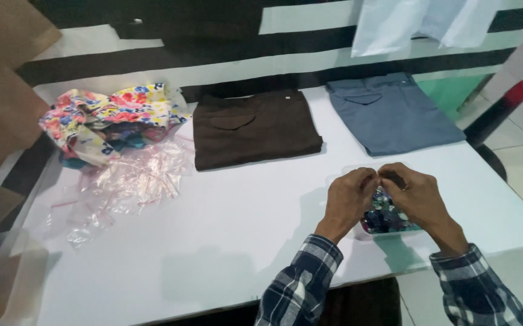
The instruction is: The person picks small orange buttons from a table and places them into a small clear plastic bag. They seal the bag and set it aside. The person then reaches into a container of colorful buttons, picks a few, and places them on the table.
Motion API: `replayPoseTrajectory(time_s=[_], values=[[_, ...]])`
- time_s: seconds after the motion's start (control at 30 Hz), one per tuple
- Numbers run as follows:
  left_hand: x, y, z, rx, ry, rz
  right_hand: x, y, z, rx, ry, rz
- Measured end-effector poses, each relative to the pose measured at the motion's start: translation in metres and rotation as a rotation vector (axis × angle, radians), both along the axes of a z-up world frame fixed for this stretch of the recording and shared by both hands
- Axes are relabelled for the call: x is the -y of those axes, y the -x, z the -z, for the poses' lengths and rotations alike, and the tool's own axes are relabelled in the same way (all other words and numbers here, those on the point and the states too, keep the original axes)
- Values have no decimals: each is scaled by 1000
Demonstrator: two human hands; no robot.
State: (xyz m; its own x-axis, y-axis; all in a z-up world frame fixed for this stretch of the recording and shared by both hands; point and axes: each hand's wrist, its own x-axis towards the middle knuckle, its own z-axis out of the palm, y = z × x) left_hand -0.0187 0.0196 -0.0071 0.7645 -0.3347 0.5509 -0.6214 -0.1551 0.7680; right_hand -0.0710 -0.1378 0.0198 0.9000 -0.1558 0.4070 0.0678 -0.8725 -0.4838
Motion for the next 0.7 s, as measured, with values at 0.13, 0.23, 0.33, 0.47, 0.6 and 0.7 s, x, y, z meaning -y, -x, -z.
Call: replayPoseTrajectory(time_s=[0.13, 0.23, 0.33, 0.47, 0.6, 0.7], values=[[-41, -7, -4, 41, 30, -86, -47, -8, -19, 23, -85, -70], [-85, -15, 1, 98, 32, -267, -93, -18, -22, 78, -200, -136], [-136, -20, 6, 58, 17, -377, -135, -36, -4, 131, -203, -185], [-193, -20, 34, -145, -79, -470, -187, -59, 39, 51, -346, -271], [-230, -25, 57, -336, -252, -541, -225, -74, 67, -46, -275, -268], [-234, -25, 62, -361, -375, -527, -228, -71, 81, -112, -249, -216]])
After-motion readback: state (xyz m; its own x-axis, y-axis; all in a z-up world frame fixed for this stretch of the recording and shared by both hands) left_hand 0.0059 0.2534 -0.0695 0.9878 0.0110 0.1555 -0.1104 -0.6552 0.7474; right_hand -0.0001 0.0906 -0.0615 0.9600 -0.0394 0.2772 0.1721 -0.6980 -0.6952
